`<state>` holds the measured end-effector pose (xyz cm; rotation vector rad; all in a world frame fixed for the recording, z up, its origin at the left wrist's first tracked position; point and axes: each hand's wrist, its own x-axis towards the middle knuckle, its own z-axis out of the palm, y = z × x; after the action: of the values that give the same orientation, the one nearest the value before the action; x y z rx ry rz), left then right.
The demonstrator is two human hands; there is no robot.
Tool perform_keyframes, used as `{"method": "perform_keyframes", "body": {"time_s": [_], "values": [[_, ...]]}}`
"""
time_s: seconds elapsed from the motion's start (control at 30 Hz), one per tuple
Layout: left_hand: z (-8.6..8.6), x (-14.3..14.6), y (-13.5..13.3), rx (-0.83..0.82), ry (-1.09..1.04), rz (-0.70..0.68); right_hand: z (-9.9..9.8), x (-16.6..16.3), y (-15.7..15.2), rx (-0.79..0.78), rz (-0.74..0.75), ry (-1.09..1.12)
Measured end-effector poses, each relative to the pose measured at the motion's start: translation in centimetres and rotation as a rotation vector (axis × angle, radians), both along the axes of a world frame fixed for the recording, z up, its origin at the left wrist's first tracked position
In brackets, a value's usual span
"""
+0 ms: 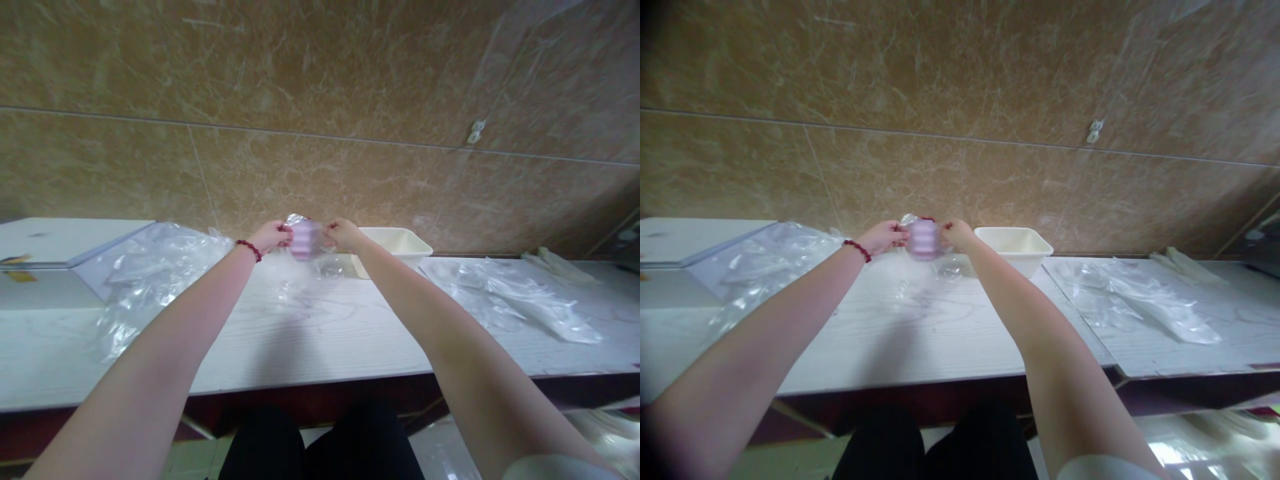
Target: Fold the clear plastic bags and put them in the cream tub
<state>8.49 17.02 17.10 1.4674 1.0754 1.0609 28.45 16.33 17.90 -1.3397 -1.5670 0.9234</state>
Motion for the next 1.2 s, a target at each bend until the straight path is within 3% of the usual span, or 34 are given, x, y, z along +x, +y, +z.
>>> {"method": "perform_keyframes", "body": {"time_s": [0.07, 0.2, 0.4, 0.5, 0.63, 0.87, 1.0, 1.2], "values": [[0.4, -0.1, 0.5, 0.049, 0.001, 0.039, 0.6, 0.1, 0.4, 0.126, -0.019, -0.074], [0.8, -0.5, 1.1, 0.307, 0.14, 0.065, 1.2, 0.6, 0.2, 0.307, -0.036, -0.237], [0.0, -1.2, -0.1, 0.522, 0.293, 0.079, 0.4, 1.0, -3.3, 0.544, 0.049, -0.302], [-1.4, -1.8, -1.9, 0.613, 0.394, 0.042, -1.4, 1.1, -5.8, 0.564, 0.085, -0.324], [-4.7, -2.5, -4.6, 0.769, 0.584, -0.011, -5.7, 1.2, -8.5, 0.568, 0.14, -0.397], [-11.6, -2.7, -7.5, 0.761, 0.797, -0.204, -13.1, 0.8, -11.1, 0.416, 0.226, -0.544], [-13.2, -3.0, -8.7, 0.696, 0.885, -0.244, -14.9, 0.9, -12.2, 0.347, 0.253, -0.604], [-13.3, -3.1, -11.6, 0.72, 0.997, -0.254, -15.1, 1.3, -13.7, 0.358, 0.281, -0.603]]}}
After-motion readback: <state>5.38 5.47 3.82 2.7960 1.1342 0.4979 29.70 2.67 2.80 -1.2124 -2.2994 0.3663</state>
